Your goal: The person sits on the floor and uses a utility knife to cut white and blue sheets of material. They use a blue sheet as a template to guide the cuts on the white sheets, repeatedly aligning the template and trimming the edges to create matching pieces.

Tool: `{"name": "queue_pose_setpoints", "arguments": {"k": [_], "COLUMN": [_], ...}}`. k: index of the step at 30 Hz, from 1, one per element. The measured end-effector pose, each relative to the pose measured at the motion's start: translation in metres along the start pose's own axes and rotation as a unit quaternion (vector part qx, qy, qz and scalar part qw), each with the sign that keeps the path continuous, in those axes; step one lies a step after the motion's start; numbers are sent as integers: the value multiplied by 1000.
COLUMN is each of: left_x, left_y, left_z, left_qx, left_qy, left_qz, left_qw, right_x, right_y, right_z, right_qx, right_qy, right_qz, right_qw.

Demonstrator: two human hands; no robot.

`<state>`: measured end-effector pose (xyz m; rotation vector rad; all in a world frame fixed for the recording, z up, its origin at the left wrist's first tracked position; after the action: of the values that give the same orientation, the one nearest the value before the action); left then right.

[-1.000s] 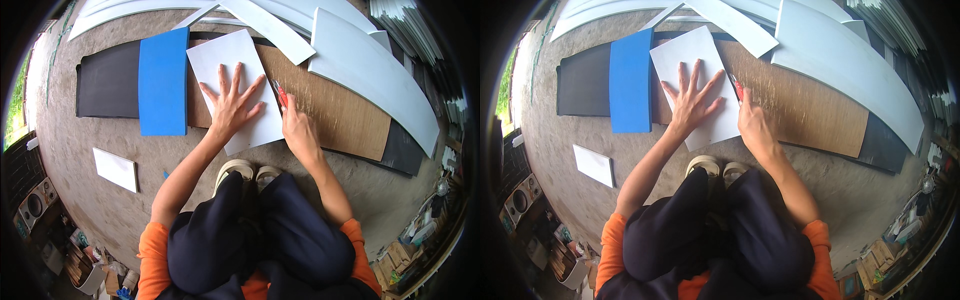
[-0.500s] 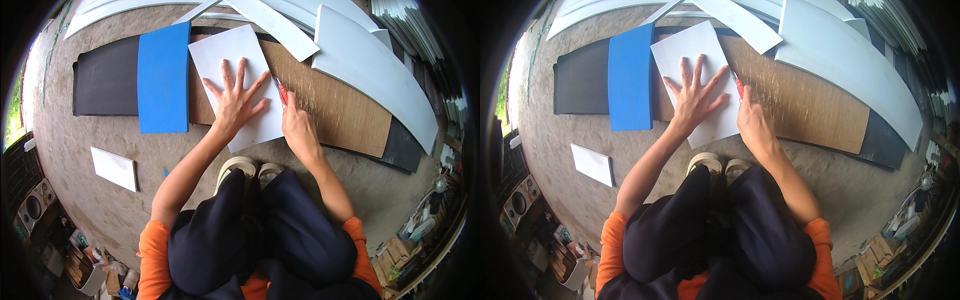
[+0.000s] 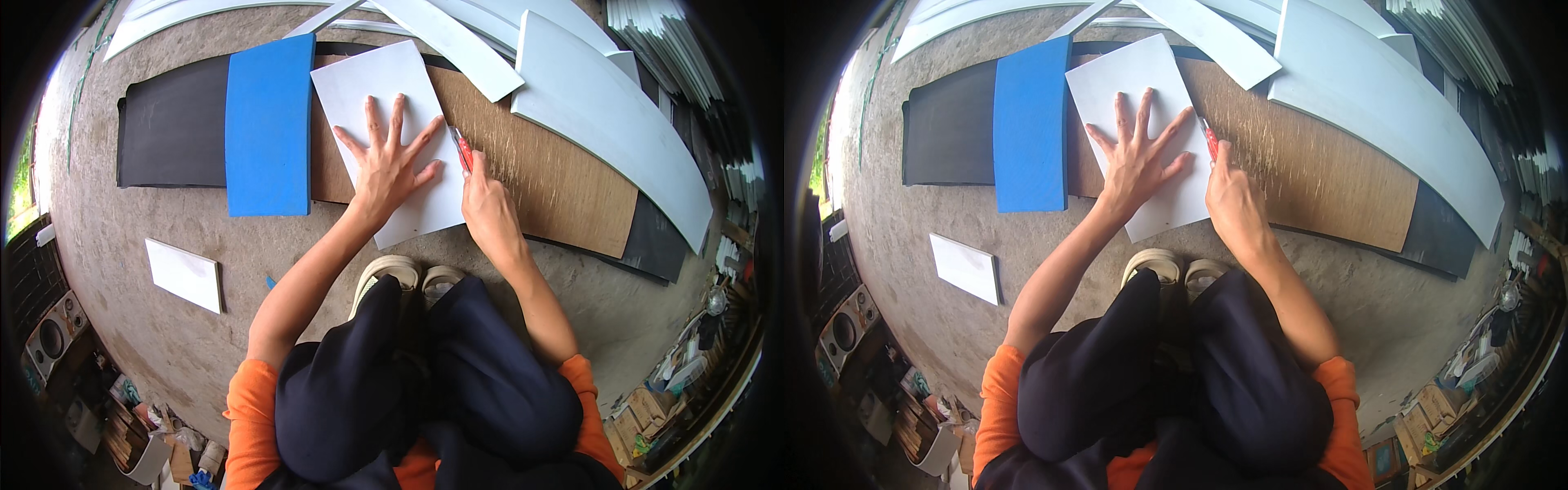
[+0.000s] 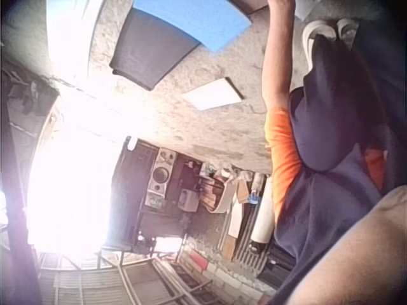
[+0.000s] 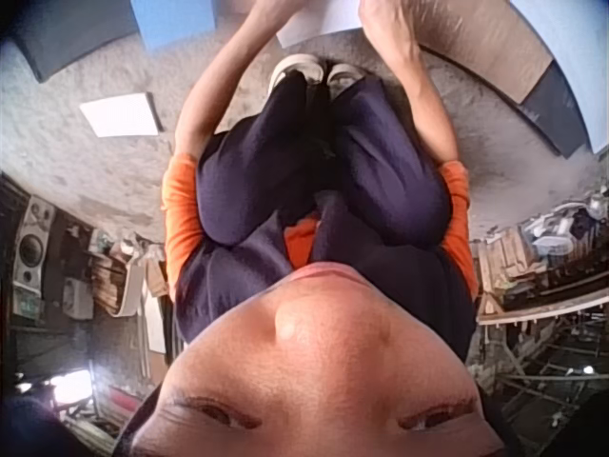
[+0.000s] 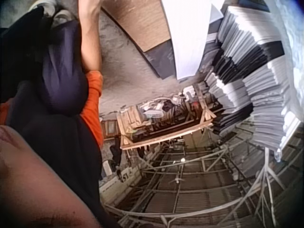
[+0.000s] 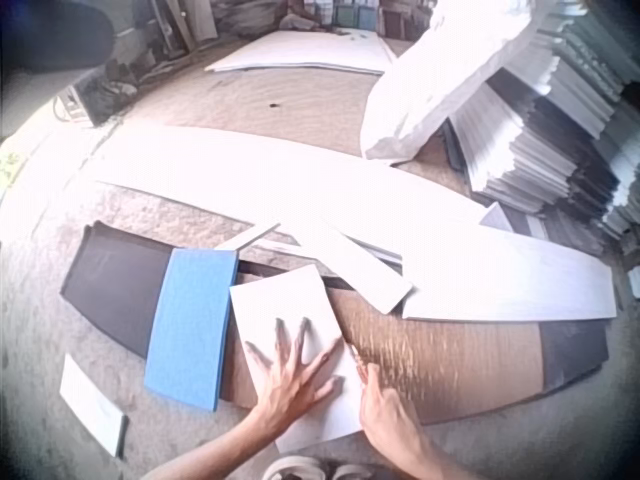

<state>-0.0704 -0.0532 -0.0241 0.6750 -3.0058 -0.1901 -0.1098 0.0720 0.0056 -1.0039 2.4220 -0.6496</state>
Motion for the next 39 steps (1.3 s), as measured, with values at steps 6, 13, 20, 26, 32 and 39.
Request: {"name": "queue_pose_setpoints", "arguments": {"k": [6,13,20,26,32,39], "left_x": [-1,-1,-1,-2,-3,-4], "left_y": [-1,-1,0,-2,-3,0], "left_z": [2,2,1,0,0,-5], "left_qx": [1,3,-2,-16,-22,-33], "left_qy": [-3,-3,4,7,14,7], "left_qz": [-2,-1,0,-6,-19,-26], "left_qw": [1000,1000,1000,1000,999,999], "right_x": [4,10,27,42,46,30], "right_y": [-5,-13,-7,-5,5,20], "right_z": [0,-7,-5,-8,-1,10], "right_qx": [-40,-65,-52,-79,-44,-25], "right_qy": [-15,-72,-105,-125,-162,-178], "right_qz": [-45,-8,23,31,51,86], "right_qw": [998,995,993,989,984,980]}}
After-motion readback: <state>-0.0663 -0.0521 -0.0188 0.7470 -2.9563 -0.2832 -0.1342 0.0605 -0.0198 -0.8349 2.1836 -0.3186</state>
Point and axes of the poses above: each hand's wrist, its own x-axis towards the middle knuckle, its own z-axis out of the palm, y = z × x, the point moved 7 cm from there along x, towards the middle knuckle, and after that the axes turned 14 degrees about -z, right-handed, at the moved point
